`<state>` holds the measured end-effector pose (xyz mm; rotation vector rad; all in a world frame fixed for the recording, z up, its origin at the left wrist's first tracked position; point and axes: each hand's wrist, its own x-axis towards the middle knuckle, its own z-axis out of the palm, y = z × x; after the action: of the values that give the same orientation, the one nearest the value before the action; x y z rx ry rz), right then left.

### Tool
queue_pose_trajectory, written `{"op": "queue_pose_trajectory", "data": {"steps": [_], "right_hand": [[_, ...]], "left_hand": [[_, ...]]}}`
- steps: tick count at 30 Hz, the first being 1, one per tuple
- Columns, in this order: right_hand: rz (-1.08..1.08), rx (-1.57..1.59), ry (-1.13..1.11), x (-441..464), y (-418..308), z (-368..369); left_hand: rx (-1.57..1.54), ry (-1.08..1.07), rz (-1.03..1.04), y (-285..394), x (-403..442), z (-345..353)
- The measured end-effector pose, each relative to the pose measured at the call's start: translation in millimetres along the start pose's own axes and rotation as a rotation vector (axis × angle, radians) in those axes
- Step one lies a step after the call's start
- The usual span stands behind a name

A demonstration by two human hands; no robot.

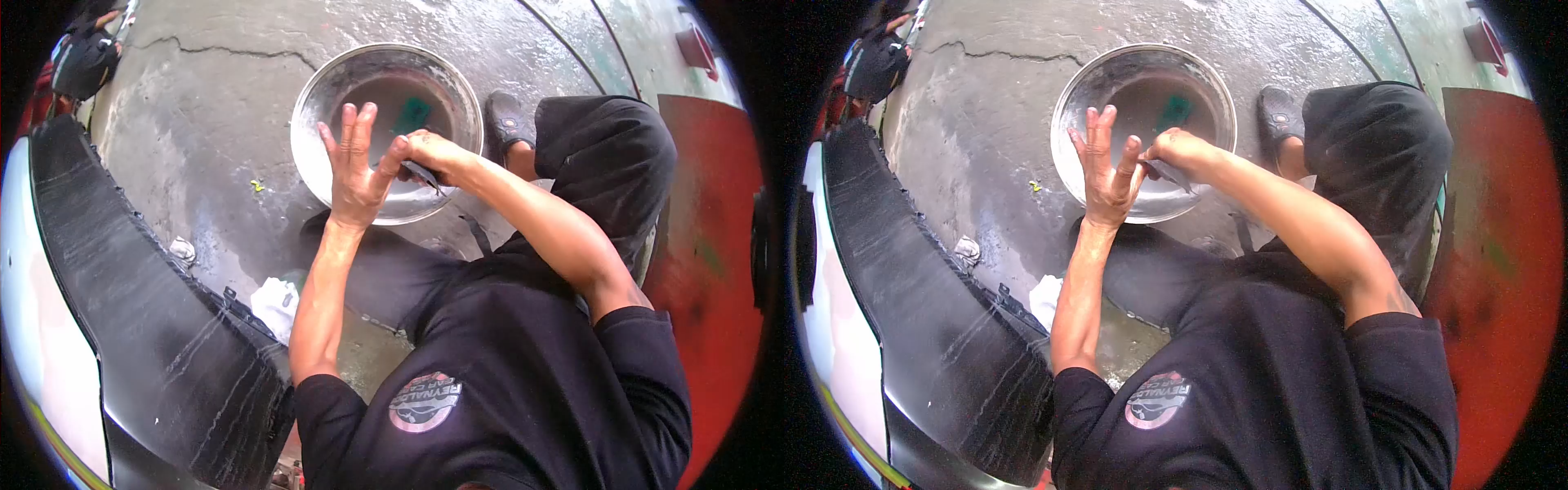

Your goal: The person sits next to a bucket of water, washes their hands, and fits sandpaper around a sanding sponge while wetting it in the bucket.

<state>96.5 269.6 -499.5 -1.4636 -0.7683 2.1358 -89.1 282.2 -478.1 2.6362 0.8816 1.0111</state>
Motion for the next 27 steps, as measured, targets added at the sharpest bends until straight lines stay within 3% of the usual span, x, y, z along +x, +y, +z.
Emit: {"op": "queue_pose_trajectory", "data": {"steps": [3,4,5,7,9,13,14,15,17,20,24,27], "right_hand": [[-0.154,-0.184,0.099,21.7,24.1,-8.1],[-0.281,-0.505,0.234,29.5,23.8,-17.8],[-0.348,-0.517,0.417,20.1,11.7,-17.2],[-0.425,-0.382,0.503,13.5,-9.5,-36.0],[-0.416,-0.174,0.426,-15.6,-34.4,-42.8],[-0.609,-0.295,0.246,-26.6,-27.5,-14.4],[-0.595,-0.439,0.358,-29.2,-30.1,-5.3],[-0.515,-0.243,0.318,-24.5,-26.7,-1.2],[-0.488,-0.247,0.400,-14.3,-21.3,9.8],[-0.427,-0.216,0.387,1.6,-23.4,14.3],[-0.186,-0.136,0.264,30.5,-5.9,-1.0],[-0.307,-0.320,0.381,10.8,-12.1,-19.1]], "left_hand": [[0.037,-0.094,0.043,6.0,0.8,9.5],[0.053,-0.065,-0.020,7.4,2.1,11.3],[0.051,-0.093,-0.149,18.7,9.7,3.3],[0.018,-0.015,-0.356,18.2,9.4,2.3],[0.065,0.045,-0.397,11.5,9.9,1.3],[0.037,0.072,-0.450,11.4,14.4,0.7],[0.037,0.086,-0.438,12.0,13.7,2.5],[0.036,0.098,-0.429,12.9,11.9,4.2],[0.033,0.095,-0.397,10.8,5.3,6.5],[0.039,0.107,-0.433,3.2,2.9,7.0],[0.123,0.018,-0.270,16.4,13.5,2.4],[0.102,0.106,-0.326,12.0,10.4,-1.6]]}}
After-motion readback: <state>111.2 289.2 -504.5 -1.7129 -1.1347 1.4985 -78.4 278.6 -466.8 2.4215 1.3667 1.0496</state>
